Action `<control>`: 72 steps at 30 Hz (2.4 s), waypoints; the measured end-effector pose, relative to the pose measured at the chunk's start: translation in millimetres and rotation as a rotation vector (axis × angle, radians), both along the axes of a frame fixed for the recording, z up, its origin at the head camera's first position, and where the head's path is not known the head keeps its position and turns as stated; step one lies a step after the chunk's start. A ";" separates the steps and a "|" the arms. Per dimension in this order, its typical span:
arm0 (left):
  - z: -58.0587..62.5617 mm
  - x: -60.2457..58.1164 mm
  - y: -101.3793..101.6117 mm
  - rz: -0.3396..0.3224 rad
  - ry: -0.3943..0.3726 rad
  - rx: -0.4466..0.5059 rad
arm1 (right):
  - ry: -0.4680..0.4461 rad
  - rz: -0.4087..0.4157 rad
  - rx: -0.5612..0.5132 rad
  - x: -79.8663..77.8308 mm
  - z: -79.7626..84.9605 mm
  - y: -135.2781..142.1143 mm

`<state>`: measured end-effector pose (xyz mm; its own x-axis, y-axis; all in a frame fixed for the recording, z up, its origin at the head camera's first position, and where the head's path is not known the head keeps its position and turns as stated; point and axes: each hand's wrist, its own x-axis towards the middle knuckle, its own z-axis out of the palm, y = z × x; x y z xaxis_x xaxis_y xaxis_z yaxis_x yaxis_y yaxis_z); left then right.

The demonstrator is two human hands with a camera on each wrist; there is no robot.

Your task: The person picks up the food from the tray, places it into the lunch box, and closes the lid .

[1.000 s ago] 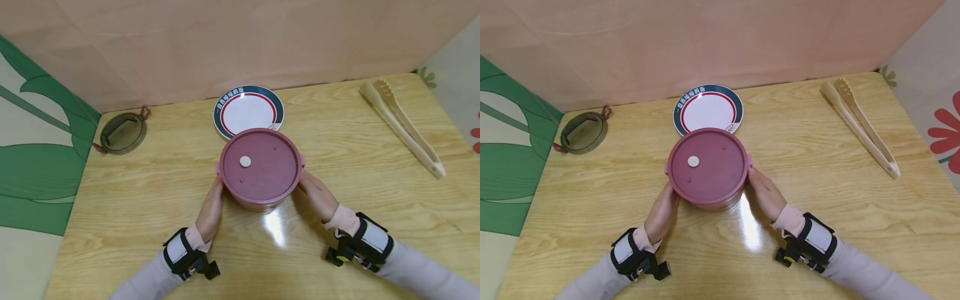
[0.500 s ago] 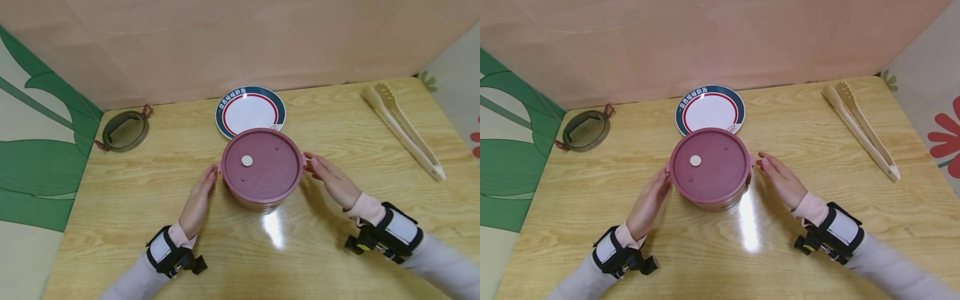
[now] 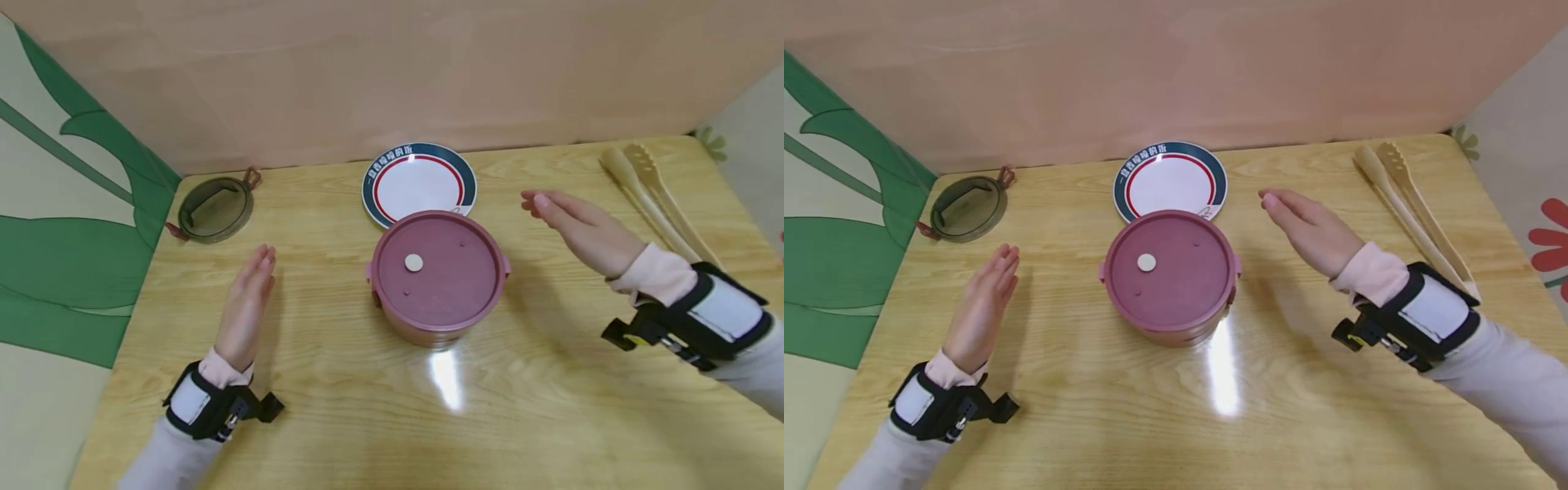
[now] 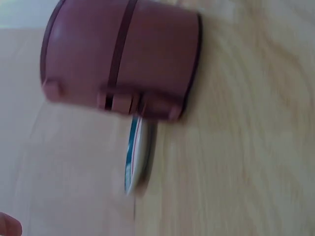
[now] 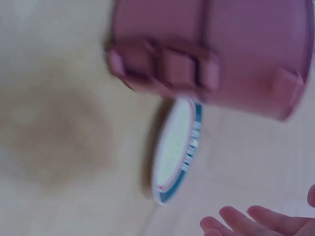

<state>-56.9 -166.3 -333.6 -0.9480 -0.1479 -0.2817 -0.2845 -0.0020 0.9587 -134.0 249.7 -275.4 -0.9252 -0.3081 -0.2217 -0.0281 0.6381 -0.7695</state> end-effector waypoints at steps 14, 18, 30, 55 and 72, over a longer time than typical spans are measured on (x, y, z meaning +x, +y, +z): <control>-12.4 -19.9 -96.4 0.500 0.046 0.090 | 0.003 0.076 0.003 -87.0 47.9 -48.2; -13.6 -26.4 -114.3 0.626 0.047 0.141 | -0.012 0.078 0.033 -106.4 55.6 -59.4; -15.0 -44.0 -147.2 0.661 -0.023 0.115 | -0.049 0.147 0.102 -150.7 61.1 -110.3; -18.5 -98.8 -155.5 0.589 -0.235 -0.125 | -0.172 0.288 0.291 -186.4 44.3 -238.5; -139.1 -149.7 -237.4 0.457 -0.022 -0.495 | -0.239 0.503 0.406 -164.6 34.5 -274.1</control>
